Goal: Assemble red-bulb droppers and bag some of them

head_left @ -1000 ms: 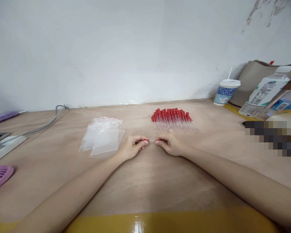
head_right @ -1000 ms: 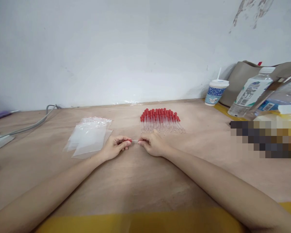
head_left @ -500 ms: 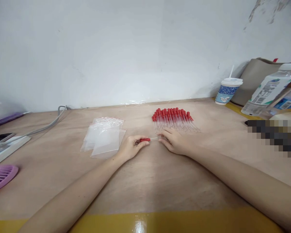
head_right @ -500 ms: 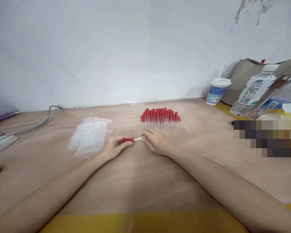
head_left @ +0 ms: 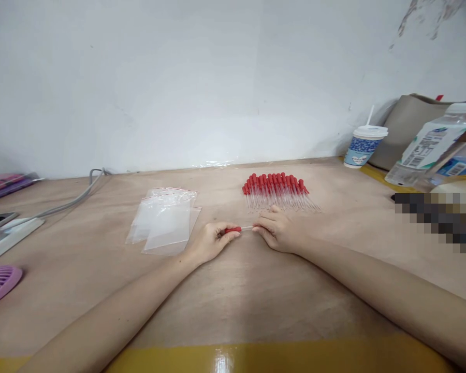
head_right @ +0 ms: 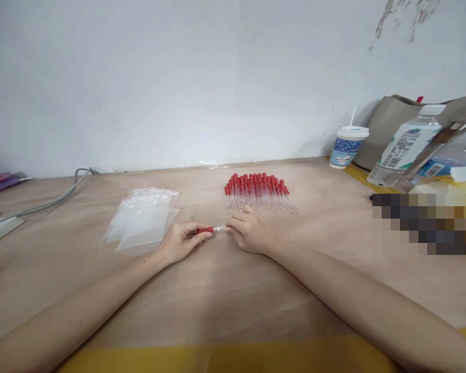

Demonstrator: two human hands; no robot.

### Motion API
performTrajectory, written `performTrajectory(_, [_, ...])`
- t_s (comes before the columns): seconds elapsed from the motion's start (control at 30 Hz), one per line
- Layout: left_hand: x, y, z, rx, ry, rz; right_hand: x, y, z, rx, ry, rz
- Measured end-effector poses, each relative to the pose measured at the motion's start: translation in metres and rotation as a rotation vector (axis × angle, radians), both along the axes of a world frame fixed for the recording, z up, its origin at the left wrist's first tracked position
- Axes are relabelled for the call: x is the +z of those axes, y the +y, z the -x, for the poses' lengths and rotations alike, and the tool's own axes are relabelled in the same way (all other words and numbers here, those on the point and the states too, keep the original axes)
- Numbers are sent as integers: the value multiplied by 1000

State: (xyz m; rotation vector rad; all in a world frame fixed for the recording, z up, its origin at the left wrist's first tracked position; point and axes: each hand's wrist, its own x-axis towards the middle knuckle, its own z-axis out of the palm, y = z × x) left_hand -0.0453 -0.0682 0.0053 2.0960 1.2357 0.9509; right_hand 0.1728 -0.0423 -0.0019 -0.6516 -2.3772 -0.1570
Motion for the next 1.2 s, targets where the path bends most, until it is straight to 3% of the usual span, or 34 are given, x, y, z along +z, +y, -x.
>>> performTrajectory(0.47, [-1,0,2,-24,72,-75,0,1,11,-21,-63,24])
performTrajectory(0.7, [-3,3,6,-7,182,-223,2,0,12,-32,-94,1])
performTrajectory(0.83, [-1,6,8,-35,235,-314,5,-5,12,-132,-123,-72])
performTrajectory(0.93, [0,6,9,19,305,-306,8,-6,6,-204,-139,-53])
performTrajectory(1.07, [2,6,11,55,468,-159,18,11,-13,-374,114,176])
performTrajectory(1.2, [1,7,12,32,546,-120,34,40,-35,-676,263,397])
